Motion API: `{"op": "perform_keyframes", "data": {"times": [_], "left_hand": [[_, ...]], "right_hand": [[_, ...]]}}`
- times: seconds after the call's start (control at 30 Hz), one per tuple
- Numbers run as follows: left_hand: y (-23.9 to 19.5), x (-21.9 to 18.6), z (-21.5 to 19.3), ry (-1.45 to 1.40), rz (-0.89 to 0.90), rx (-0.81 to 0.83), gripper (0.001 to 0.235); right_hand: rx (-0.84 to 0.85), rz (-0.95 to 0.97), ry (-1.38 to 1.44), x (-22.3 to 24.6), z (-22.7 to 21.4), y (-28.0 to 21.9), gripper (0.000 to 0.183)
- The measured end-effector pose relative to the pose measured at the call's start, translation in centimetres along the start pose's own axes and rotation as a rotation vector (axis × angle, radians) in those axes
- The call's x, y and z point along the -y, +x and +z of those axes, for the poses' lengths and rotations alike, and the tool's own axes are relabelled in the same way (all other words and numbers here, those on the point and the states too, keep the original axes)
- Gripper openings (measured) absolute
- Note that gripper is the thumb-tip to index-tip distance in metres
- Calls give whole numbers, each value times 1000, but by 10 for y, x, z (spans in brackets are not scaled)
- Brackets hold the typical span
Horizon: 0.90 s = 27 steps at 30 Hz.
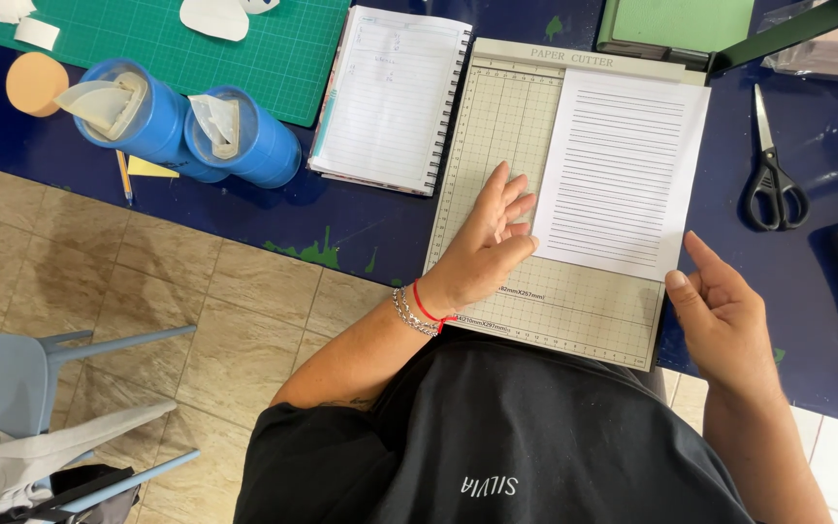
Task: Folding a printed sheet of paper and aligning it on a manual paper cutter
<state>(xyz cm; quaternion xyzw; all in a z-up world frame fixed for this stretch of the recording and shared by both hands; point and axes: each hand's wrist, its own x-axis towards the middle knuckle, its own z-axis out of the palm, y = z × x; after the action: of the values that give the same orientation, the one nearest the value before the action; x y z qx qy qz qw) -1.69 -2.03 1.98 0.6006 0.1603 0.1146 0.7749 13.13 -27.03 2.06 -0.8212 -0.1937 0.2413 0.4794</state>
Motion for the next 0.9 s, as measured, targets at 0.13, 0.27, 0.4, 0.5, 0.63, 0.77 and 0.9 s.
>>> {"op": "perform_keyframes", "data": {"times": [0.13,0.27,0.4,0.5,0.63,0.77,0.9], "left_hand": [[3,1,0,-49,-31,-9,92],[4,1,0,-69,-46,-26,90],[4,-1,0,-94,-61,-32,89],[3,-2,0,-102,-68,-42,87],[1,-3,0,-82,-58,-27,86],[1,-7,0,-46,-43,-2,86],[0,-7,0,-41,-43,3,85]], "right_hand": [[18,5,9,-2,1,1,59],[27,-14,-14,-8,0,2,60],[32,-22,-59,1,1,0,61],[36,-87,-186,3,1,-1,64],[60,-77,-203,6,1,1,68],[64,-83,-194,-7,-1,5,72],[43,-53,-146,-8,-1,6,71]]}}
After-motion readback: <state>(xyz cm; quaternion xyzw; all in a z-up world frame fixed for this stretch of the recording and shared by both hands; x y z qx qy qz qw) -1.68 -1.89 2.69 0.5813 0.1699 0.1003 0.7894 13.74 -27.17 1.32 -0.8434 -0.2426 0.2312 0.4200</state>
